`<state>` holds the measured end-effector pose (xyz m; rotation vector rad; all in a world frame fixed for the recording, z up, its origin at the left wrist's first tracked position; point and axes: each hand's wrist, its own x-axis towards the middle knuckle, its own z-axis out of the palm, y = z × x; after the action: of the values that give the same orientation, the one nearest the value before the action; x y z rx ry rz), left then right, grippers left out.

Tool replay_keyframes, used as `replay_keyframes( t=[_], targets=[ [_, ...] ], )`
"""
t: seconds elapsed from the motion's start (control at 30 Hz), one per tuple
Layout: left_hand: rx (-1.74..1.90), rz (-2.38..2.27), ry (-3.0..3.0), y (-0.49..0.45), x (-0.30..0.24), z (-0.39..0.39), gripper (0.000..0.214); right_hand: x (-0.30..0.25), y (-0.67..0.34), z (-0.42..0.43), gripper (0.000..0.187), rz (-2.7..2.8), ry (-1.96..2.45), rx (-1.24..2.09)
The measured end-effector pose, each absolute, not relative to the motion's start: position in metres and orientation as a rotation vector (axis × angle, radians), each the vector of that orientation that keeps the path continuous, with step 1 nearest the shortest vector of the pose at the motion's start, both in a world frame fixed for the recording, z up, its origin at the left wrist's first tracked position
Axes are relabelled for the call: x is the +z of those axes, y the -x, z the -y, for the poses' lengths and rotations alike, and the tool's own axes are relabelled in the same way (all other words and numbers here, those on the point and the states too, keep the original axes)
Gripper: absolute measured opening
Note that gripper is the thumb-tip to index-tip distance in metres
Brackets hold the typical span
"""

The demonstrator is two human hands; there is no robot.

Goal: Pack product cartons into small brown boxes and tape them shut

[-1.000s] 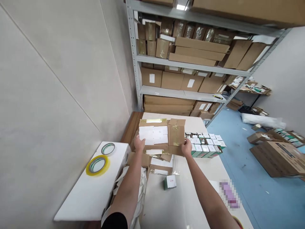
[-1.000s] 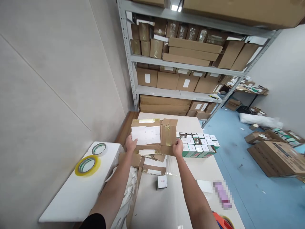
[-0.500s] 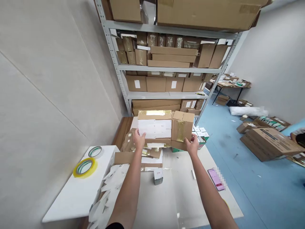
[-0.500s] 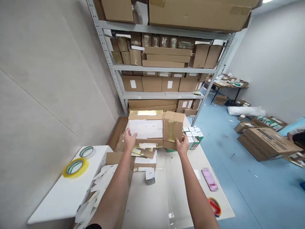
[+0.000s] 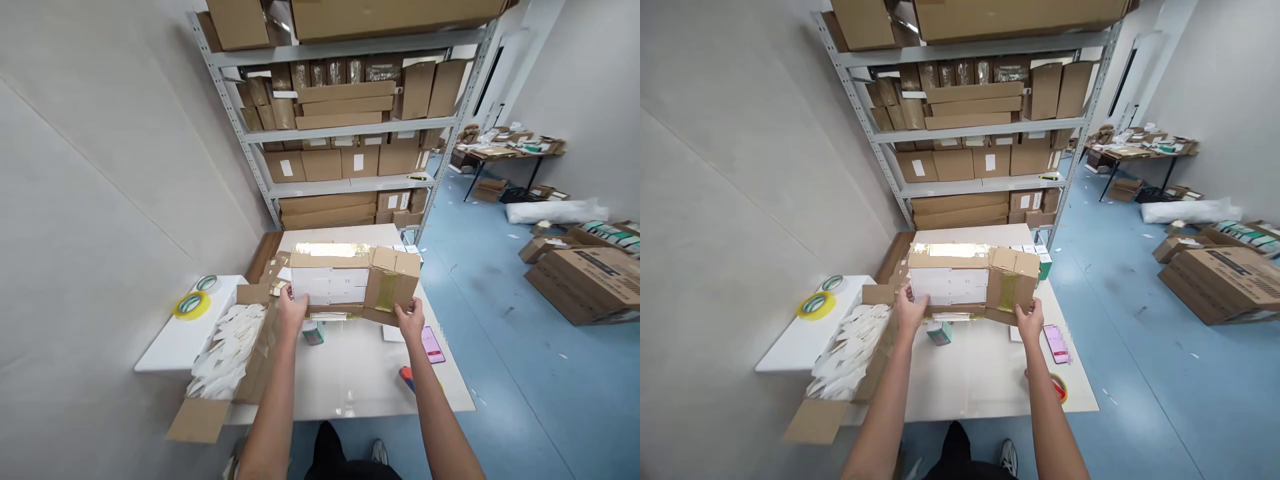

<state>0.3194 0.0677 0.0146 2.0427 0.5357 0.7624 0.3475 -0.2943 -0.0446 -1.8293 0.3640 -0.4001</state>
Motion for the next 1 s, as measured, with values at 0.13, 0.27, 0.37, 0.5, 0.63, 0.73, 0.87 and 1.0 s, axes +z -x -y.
replay_keyframes(
  t=[0.13,0.27,0.37,0.5,0.63,0.73,0.87,1.0],
  targets=[
    [0.744,-0.575,-2.013,-0.264,-0.012,-0.046,0.069,-0.066,-0.322,0.317,0.046,-0.332,1.839,-0.304],
    [0.662,-0.655,-1.910,-0.219,-0.039,-0.040,0.058,-0.086,-0.306,0.327,0.044,-0.295,1.889,-0.182],
    [0.696,-0.702,-1.803,-0.192,-0.057,-0.045,0.049,-0.106,-0.297,0.324,0.040,-0.228,1.921,-0.112],
    [0.720,-0.674,-1.655,-0.161,-0.081,-0.053,0.046,-0.140,-0.284,0.315,0.038,-0.193,1.897,0.005],
    [0.656,-0.705,-1.674,-0.135,-0.101,-0.050,0.042,-0.172,-0.267,0.307,0.052,-0.193,1.741,0.163],
    [0.640,-0.714,-1.738,-0.123,-0.109,-0.044,0.039,-0.180,-0.259,0.303,0.056,-0.203,1.631,0.165],
    [0.687,-0.664,-1.692,-0.121,-0.110,-0.045,0.035,-0.170,-0.260,0.297,0.059,-0.233,1.440,0.211],
    [0.688,-0.632,-1.723,-0.121,-0.111,-0.054,0.036,-0.158,-0.262,0.294,0.050,-0.263,1.347,0.272]
  ],
)
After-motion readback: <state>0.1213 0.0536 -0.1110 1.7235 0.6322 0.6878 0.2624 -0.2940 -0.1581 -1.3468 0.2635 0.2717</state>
